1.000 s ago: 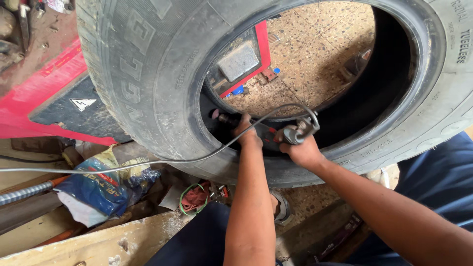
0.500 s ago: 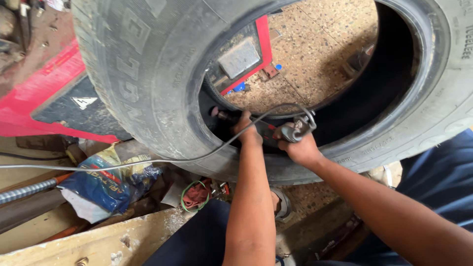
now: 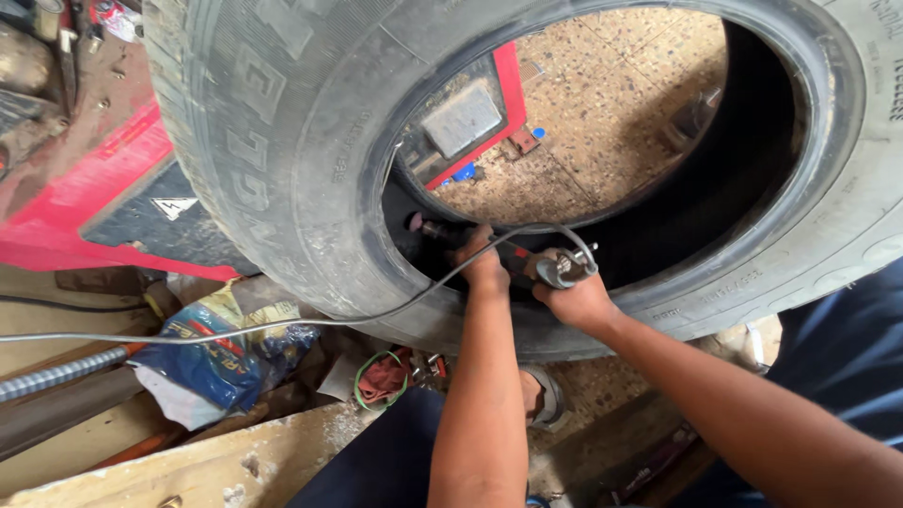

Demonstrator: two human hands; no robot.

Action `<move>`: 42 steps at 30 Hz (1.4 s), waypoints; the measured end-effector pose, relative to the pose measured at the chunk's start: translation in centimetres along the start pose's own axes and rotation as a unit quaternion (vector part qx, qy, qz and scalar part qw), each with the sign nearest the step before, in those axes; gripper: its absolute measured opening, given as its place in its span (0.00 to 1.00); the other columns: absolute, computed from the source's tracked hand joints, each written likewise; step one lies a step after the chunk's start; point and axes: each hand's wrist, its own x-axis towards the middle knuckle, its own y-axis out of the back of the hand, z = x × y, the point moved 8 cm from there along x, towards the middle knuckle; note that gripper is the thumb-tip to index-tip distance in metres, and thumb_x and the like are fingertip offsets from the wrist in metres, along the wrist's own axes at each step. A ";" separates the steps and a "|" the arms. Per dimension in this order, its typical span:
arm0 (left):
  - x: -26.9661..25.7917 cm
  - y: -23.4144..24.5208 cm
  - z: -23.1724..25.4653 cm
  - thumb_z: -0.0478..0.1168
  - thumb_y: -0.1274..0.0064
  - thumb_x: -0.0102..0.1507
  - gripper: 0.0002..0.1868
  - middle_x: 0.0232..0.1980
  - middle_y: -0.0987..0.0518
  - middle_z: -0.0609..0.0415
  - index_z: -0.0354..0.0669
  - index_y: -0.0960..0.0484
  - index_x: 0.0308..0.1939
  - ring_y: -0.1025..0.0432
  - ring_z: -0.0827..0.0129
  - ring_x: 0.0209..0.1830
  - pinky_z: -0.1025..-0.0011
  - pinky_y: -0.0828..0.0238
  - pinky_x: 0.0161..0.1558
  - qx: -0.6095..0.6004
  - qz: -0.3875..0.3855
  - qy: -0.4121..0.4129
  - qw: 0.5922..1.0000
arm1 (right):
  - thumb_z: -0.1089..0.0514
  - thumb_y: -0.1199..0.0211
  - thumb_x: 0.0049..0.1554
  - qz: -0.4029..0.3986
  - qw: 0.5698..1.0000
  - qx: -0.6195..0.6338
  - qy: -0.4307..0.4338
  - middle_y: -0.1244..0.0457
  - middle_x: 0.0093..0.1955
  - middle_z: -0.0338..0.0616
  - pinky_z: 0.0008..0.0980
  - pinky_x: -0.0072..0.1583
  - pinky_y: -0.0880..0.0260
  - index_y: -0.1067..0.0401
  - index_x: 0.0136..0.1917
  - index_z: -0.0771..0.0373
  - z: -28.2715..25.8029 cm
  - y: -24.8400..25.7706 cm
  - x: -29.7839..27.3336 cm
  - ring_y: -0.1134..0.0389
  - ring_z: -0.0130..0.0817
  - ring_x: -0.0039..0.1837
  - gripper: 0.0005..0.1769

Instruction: The person buffs the inner lining of a tire with a power tool and then applies a tool to the inner surface.

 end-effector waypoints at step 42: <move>-0.3 0.0 0.5 0.26 0.43 0.50 0.37 0.56 0.23 0.43 0.29 0.36 0.64 0.24 0.57 0.49 0.55 0.22 0.50 -0.061 0.000 0.025 0.998 | 0.63 0.33 0.43 -0.004 0.995 0.077 -0.060 0.29 0.42 0.45 0.37 0.51 0.27 0.26 0.44 0.60 -0.8 0.2 -0.3 0.26 0.43 0.47 0.13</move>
